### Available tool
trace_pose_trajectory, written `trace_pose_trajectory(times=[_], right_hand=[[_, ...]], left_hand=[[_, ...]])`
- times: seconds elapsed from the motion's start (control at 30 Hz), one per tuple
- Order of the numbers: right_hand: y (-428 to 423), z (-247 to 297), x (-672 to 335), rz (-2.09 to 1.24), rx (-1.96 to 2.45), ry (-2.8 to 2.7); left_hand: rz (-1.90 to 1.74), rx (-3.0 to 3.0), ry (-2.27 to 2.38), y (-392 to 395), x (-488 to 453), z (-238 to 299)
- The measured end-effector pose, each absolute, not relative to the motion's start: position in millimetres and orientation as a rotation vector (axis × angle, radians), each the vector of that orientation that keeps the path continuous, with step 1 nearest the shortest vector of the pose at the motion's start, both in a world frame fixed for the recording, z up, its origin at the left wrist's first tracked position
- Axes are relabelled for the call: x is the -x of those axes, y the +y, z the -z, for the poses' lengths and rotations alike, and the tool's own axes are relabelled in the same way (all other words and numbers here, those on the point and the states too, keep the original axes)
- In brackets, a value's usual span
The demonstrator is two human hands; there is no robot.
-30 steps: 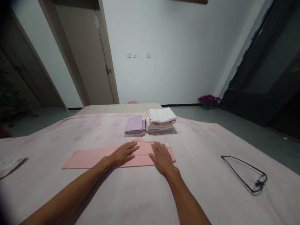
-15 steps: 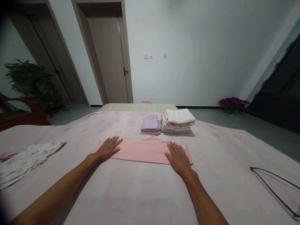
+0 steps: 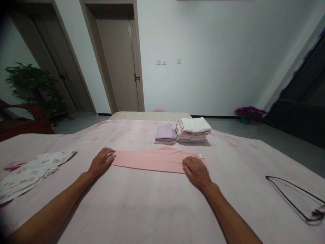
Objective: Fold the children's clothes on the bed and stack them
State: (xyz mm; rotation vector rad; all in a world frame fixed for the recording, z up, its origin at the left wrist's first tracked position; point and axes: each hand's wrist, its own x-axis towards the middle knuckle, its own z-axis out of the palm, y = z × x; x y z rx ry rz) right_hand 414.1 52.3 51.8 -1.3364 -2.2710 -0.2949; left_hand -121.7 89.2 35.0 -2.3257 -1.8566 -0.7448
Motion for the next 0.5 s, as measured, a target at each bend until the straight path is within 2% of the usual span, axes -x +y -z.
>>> trace_pose_trajectory(times=[0.2,0.5], right_hand=[[20,-73,-441,0.306,1.441,-2.509],[43,-65,-459,0.519,1.599,-2.553]], left_hand=[[0.639,2.781,-1.474,66,151,-50],[0.47,2.67,-1.508,94,149,-49]])
